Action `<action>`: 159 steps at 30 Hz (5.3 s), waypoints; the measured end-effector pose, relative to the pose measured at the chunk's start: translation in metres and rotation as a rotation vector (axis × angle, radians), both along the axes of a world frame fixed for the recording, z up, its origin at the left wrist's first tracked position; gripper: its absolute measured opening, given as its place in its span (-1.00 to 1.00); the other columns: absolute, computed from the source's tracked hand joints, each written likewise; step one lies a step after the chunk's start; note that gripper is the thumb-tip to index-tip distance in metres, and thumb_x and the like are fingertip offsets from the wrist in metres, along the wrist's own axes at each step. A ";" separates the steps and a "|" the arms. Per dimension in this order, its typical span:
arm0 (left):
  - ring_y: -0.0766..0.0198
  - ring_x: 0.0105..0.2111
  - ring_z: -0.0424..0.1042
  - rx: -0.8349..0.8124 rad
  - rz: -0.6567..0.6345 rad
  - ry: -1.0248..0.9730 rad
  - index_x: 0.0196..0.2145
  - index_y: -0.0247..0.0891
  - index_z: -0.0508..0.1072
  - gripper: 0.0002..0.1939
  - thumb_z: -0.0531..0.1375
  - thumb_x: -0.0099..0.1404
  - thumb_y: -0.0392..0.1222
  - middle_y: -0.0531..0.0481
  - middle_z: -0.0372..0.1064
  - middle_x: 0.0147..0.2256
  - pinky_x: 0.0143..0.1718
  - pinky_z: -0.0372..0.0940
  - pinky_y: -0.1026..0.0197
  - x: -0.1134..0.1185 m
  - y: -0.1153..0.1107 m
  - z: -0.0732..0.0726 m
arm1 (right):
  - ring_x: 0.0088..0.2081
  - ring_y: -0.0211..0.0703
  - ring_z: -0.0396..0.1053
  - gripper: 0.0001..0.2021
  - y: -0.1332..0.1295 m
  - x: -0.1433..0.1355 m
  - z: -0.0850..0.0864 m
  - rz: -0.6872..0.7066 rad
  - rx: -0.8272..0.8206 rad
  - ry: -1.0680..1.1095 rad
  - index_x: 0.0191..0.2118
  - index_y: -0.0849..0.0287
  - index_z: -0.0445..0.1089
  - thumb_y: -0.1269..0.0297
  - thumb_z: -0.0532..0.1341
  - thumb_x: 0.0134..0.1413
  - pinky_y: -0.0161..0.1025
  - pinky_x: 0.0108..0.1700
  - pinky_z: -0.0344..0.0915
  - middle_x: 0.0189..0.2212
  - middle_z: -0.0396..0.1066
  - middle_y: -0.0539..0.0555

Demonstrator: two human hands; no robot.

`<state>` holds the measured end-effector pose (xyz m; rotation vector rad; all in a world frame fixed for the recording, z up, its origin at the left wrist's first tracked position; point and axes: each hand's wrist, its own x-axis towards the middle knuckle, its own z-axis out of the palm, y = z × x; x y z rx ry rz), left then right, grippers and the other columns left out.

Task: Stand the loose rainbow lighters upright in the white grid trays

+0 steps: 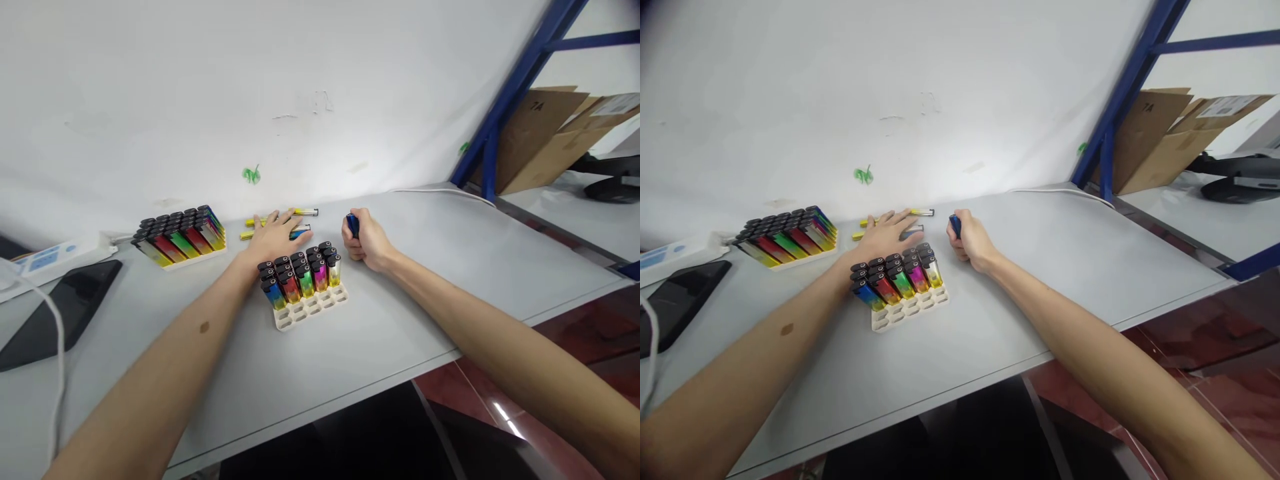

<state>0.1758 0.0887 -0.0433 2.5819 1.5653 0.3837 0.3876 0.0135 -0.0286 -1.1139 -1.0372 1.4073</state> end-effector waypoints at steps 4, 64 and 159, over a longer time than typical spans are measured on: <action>-0.19 0.32 0.13 0.065 -0.012 -0.036 0.24 -0.08 0.36 -0.43 0.05 0.40 0.21 -0.14 0.20 0.35 0.35 -0.22 -0.45 -0.004 -0.008 -0.001 | -0.71 -0.38 -0.30 -0.58 0.001 0.001 -0.001 0.003 0.008 0.012 -0.57 0.08 0.01 0.01 -0.03 0.27 -0.34 -0.65 -0.33 -0.76 -0.15 -0.15; 0.31 -0.54 0.30 -0.205 0.201 -0.849 -0.09 -0.20 0.50 -0.69 0.06 0.44 0.01 0.06 0.38 -0.49 -0.45 0.23 0.25 -0.069 -0.082 0.019 | -0.23 -0.15 0.44 -0.87 -0.094 -0.069 0.034 -0.147 1.198 -1.070 -0.16 0.15 0.50 0.29 0.20 0.35 -0.22 -0.20 0.38 -0.27 0.48 0.12; 0.01 0.00 0.38 0.218 -0.030 0.114 -0.02 -0.15 0.55 -0.69 0.05 0.44 -0.27 -0.15 0.45 -0.08 -0.04 0.30 0.03 -0.059 -0.079 0.006 | -0.37 -0.13 0.55 -0.71 -0.124 -0.020 0.060 -0.287 0.915 -0.791 -0.20 0.09 0.42 0.14 0.46 0.05 -0.14 -0.26 0.56 -0.30 0.54 0.04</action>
